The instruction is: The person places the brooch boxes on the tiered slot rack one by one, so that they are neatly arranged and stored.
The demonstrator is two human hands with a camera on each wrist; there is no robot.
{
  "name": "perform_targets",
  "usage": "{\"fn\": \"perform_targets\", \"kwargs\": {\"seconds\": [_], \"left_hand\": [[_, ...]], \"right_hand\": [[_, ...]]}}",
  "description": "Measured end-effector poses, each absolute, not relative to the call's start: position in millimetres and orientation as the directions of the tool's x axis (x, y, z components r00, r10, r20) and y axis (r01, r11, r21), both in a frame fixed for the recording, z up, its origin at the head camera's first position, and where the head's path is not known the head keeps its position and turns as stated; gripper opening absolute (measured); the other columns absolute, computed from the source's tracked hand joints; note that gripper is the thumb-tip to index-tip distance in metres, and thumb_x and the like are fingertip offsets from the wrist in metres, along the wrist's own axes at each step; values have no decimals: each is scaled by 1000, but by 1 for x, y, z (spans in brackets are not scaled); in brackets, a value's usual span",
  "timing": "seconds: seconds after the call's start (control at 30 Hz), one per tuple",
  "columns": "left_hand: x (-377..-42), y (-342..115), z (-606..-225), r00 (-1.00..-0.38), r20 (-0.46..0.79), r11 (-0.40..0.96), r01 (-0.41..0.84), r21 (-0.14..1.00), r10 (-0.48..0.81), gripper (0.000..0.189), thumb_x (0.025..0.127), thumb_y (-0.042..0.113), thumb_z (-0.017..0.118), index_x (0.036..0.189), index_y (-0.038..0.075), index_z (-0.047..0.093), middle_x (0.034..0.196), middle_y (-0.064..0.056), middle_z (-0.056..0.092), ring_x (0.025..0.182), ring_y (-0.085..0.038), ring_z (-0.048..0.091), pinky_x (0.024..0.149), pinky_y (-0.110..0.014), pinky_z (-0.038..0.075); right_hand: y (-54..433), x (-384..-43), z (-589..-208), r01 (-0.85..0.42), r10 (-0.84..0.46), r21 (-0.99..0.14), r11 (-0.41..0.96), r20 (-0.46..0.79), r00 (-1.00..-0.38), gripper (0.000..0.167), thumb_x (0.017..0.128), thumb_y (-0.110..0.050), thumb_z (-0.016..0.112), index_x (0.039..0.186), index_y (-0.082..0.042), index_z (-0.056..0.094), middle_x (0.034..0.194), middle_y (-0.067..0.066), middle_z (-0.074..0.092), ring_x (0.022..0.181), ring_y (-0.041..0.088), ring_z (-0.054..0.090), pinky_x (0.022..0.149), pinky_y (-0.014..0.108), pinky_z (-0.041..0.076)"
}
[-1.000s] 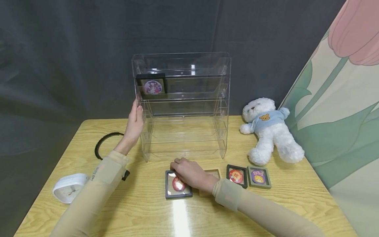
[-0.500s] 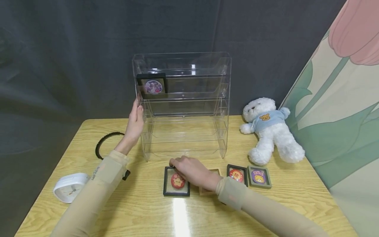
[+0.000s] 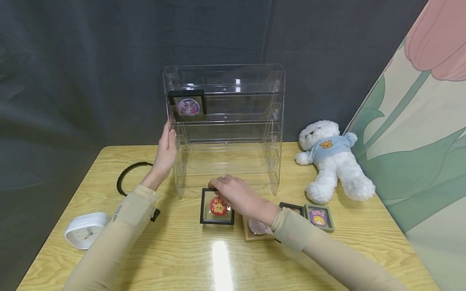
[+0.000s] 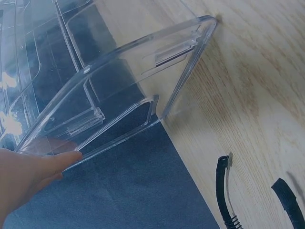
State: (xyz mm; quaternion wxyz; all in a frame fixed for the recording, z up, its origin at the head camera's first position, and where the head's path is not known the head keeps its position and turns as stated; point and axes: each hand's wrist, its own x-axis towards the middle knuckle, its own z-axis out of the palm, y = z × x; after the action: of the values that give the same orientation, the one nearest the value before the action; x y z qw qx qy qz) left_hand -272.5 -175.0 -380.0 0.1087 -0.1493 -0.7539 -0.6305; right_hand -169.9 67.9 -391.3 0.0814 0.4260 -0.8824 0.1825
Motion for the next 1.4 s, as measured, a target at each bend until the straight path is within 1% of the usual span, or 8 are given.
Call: {"fn": "perform_targets", "kwargs": {"seconds": [0.23, 0.43, 0.6, 0.83, 0.97, 1.13, 1.27, 1.4], "left_hand": [[-272, -174, -378, -936, 341, 154, 351, 923, 90, 57, 119, 17, 22, 173, 12, 5, 179, -7, 6, 163, -22, 9, 131, -34, 10], [-273, -174, -378, -935, 343, 158, 354, 922, 91, 57, 119, 17, 21, 173, 11, 5, 179, -8, 6, 162, -24, 11, 131, -35, 12], [-274, -176, -380, -929, 358, 150, 368, 918, 94, 57, 119, 16, 21, 173, 10, 6, 179, -8, 7, 162, -22, 11, 131, -34, 13], [-271, -176, -379, -938, 336, 151, 345, 926, 81, 57, 119, 18, 22, 174, 12, 7, 179, -9, 8, 162, -26, 11, 131, -37, 13], [-271, -176, -380, -940, 331, 152, 340, 928, 83, 57, 119, 18, 22, 174, 12, 5, 179, -9, 8, 163, -26, 10, 131, -37, 12], [-271, -177, -380, -927, 366, 147, 375, 916, 85, 57, 119, 15, 22, 173, 9, 6, 179, -9, 8, 163, -24, 10, 131, -35, 12], [-272, -177, -380, -924, 372, 139, 381, 914, 84, 56, 119, 13, 22, 173, 7, 7, 178, -10, 9, 163, -23, 10, 131, -33, 13], [-272, -177, -380, -931, 353, 137, 363, 922, 95, 57, 119, 15, 21, 173, 9, 5, 179, -8, 7, 163, -23, 10, 131, -34, 12]], "right_hand": [[73, -185, -360, -800, -698, -226, 555, 396, -596, 23, 96, 4, 75, 118, 3, 71, 108, 13, 78, 95, 27, 74, 87, 36, 63], [79, -196, -334, -796, -679, -205, 570, 427, -597, 21, 98, 5, 74, 118, 2, 71, 107, 12, 77, 94, 27, 74, 82, 38, 64], [82, -201, -314, -786, -666, -214, 580, 432, -609, 22, 100, 4, 72, 121, 1, 71, 113, 12, 77, 98, 29, 70, 85, 40, 61], [84, -209, -295, -762, -642, -203, 614, 433, -633, 21, 104, -3, 70, 125, -2, 72, 118, 11, 77, 102, 28, 69, 76, 39, 62], [87, -214, -283, -749, -627, -210, 629, 432, -648, 22, 106, -3, 67, 127, -4, 72, 122, 10, 76, 106, 29, 68, 78, 42, 61], [90, -223, -271, -754, -625, -208, 623, 448, -639, 22, 106, -5, 67, 128, -3, 72, 125, 11, 75, 108, 31, 67, 84, 45, 60], [90, -232, -263, -753, -620, -193, 628, 461, -635, 21, 106, -7, 69, 126, -2, 71, 124, 12, 75, 105, 31, 66, 84, 44, 58], [93, -239, -253, -734, -607, -182, 654, 453, -653, 21, 106, -5, 69, 127, -2, 71, 125, 12, 74, 104, 31, 65, 83, 44, 57]]}}
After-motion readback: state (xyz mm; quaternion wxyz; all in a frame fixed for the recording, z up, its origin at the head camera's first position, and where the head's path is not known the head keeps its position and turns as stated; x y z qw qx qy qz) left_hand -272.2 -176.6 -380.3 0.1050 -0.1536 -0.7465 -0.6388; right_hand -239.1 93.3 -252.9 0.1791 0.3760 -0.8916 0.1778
